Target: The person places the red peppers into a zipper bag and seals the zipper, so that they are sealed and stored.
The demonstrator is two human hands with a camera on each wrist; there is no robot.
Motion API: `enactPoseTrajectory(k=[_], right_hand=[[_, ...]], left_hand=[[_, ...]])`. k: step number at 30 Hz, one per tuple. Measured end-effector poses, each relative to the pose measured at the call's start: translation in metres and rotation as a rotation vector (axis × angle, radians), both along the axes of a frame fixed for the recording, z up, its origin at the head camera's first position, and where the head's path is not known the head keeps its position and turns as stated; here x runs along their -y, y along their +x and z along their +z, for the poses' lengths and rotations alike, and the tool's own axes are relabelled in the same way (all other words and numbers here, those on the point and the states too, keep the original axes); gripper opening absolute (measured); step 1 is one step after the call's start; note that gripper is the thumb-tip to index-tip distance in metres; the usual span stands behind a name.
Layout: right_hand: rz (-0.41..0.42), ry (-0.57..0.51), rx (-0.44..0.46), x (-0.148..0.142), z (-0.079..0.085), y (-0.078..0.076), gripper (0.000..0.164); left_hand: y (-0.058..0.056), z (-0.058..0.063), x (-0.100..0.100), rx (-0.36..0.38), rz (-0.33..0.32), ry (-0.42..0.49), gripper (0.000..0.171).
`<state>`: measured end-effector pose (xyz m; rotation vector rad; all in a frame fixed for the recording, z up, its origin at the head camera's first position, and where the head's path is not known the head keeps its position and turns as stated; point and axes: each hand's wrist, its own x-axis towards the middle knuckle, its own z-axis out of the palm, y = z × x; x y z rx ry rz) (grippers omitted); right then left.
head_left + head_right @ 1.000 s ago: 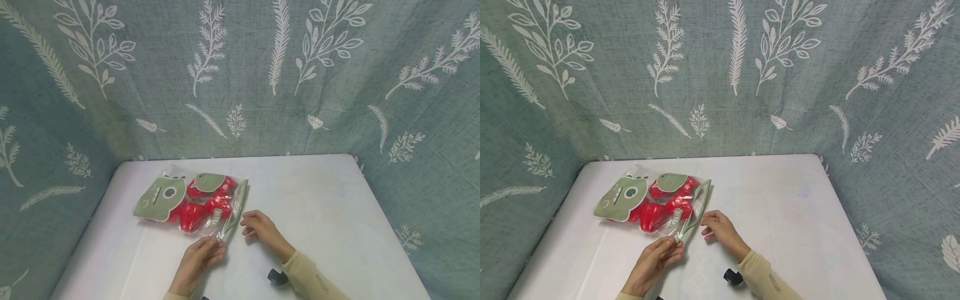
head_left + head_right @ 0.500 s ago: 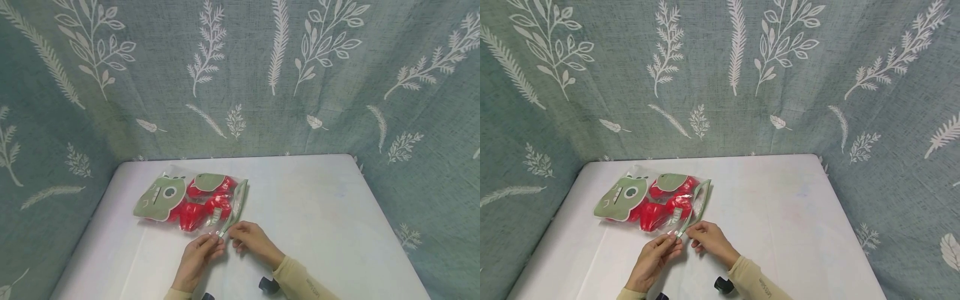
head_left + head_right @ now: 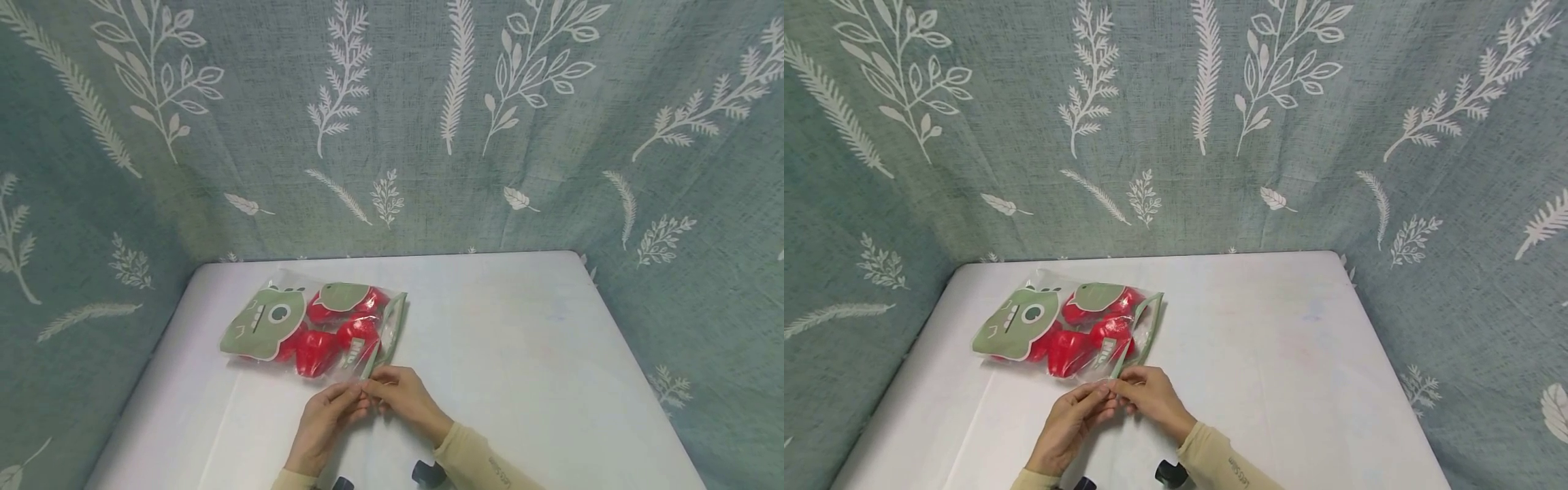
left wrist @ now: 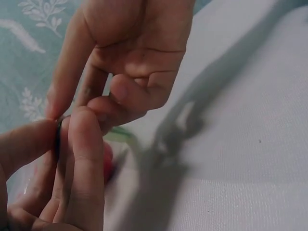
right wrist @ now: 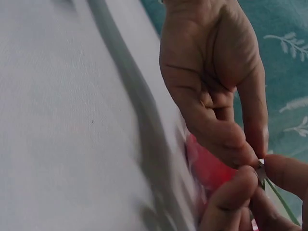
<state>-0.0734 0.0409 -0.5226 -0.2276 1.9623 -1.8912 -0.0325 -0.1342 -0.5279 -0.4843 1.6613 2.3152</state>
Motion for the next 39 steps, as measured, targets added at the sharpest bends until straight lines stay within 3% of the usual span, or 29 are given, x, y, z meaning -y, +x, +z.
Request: enactPoseTrajectory(k=[18,25,39], right_hand=[[-0.101,-0.099,0.044,0.008,-0.006,0.000,0.020],[-0.150,-0.123,0.049,0.008,-0.009,0.000,0.020],[-0.205,-0.091,0.053,0.008,-0.009,-0.003,0.020]], left_hand=[[-0.003,0.002,-0.003,0.007,0.005,-0.019,0.020],[-0.002,0.004,-0.004,-0.008,-0.020,-0.019,0.028],[-0.002,0.005,-0.006,-0.011,-0.009,-0.015,0.024]])
